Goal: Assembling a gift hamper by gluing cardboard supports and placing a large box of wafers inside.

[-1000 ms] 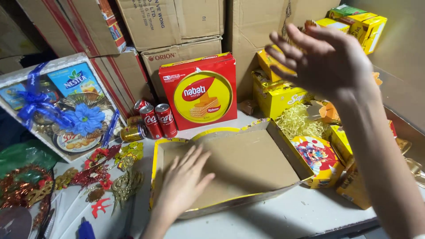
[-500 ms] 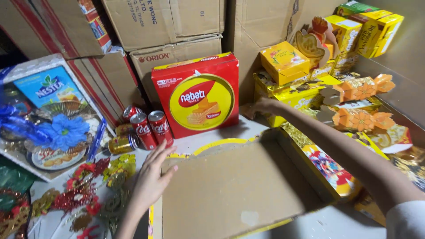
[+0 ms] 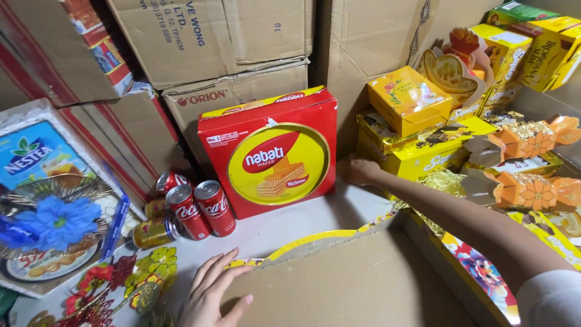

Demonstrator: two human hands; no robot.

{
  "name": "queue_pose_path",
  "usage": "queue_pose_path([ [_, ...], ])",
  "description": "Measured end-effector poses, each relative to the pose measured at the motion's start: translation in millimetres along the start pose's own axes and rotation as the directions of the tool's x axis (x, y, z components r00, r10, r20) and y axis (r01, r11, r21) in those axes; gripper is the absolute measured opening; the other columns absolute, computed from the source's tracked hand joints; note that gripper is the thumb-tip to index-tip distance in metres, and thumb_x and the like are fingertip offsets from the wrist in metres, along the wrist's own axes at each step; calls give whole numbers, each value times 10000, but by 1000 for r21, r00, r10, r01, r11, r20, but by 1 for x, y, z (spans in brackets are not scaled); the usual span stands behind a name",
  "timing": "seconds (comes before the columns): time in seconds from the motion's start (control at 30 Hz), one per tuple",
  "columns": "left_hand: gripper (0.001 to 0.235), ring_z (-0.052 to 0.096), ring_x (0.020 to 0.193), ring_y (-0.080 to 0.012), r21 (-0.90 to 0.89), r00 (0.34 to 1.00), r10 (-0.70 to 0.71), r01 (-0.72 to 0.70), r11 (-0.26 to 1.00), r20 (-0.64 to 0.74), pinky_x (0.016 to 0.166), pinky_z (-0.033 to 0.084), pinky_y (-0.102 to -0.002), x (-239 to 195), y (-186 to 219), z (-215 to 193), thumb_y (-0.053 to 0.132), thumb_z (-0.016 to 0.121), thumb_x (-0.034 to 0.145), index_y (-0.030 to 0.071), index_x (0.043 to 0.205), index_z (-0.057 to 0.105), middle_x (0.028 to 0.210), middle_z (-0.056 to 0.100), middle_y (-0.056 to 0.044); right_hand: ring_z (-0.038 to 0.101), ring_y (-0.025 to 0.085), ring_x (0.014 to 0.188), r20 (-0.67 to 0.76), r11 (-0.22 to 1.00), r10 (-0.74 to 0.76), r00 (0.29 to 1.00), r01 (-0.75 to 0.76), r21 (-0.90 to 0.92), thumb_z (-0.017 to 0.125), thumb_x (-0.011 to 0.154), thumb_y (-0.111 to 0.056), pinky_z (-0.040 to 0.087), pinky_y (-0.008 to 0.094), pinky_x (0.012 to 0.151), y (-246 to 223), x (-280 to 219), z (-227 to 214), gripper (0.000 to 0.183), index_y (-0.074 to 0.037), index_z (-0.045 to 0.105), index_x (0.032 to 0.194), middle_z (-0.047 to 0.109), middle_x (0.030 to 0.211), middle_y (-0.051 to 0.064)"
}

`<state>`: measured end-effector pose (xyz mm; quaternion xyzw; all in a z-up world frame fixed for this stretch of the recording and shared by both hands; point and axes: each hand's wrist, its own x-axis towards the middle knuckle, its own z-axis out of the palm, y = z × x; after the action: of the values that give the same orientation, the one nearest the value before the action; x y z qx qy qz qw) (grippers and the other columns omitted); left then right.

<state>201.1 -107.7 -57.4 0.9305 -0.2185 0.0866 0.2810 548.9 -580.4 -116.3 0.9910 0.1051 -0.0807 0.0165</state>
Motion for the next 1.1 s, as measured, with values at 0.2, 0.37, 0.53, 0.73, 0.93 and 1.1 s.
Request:
queue_pose_path([
  [0.2,476,402,1501,-377,-9,996,-92,92,996,19,1151,365,-615,2,17,-10,246,835,716,220,1190,803,1604,508,-90,786,367,834,-23,995,101,995,-101,11,617,929,-642,609,465,659,-13,-14,-12,891,7,398,1499,793,1007,183],
  [0.37,370,366,1544,-304,41,979,-191,189,981,70,1209,349,-574,8,47,-31,237,802,800,230,1170,798,1616,493,-19,765,387,791,61,991,117,991,-120,56,541,934,-657,614,511,707,-49,-82,-93,712,-66,506,1329,781,1016,194],
  [0.53,320,357,1564,-277,0,965,-256,256,967,51,1251,315,-569,8,51,-36,211,782,818,241,1135,819,1631,495,3,771,365,891,65,995,-12,998,6,96,350,1015,-643,647,517,808,-74,-147,-163,753,-122,498,1539,759,1162,230],
  [0.73,349,479,1499,-244,41,975,-209,213,976,-78,1259,348,-488,0,112,-76,195,728,866,210,1210,788,1531,614,-27,671,403,907,-144,882,-398,906,421,210,329,1066,-378,504,536,817,-93,-234,-214,361,-128,588,1046,739,1126,114],
  [0.93,321,791,978,-200,-198,971,-207,180,963,-121,868,590,-352,-26,210,-118,314,639,961,160,1218,754,1160,817,-34,496,169,481,-95,362,-414,905,260,895,365,1090,-449,395,316,426,-135,-350,-221,564,-28,619,814,576,613,85],
  [1.1,651,640,1313,-461,-396,992,-102,125,910,79,1151,417,-626,-33,262,-117,612,426,1026,177,1473,614,1347,719,-260,701,323,589,-117,172,-215,970,156,973,408,1042,-400,544,336,422,-170,-424,-201,553,74,685,1110,666,820,255],
])
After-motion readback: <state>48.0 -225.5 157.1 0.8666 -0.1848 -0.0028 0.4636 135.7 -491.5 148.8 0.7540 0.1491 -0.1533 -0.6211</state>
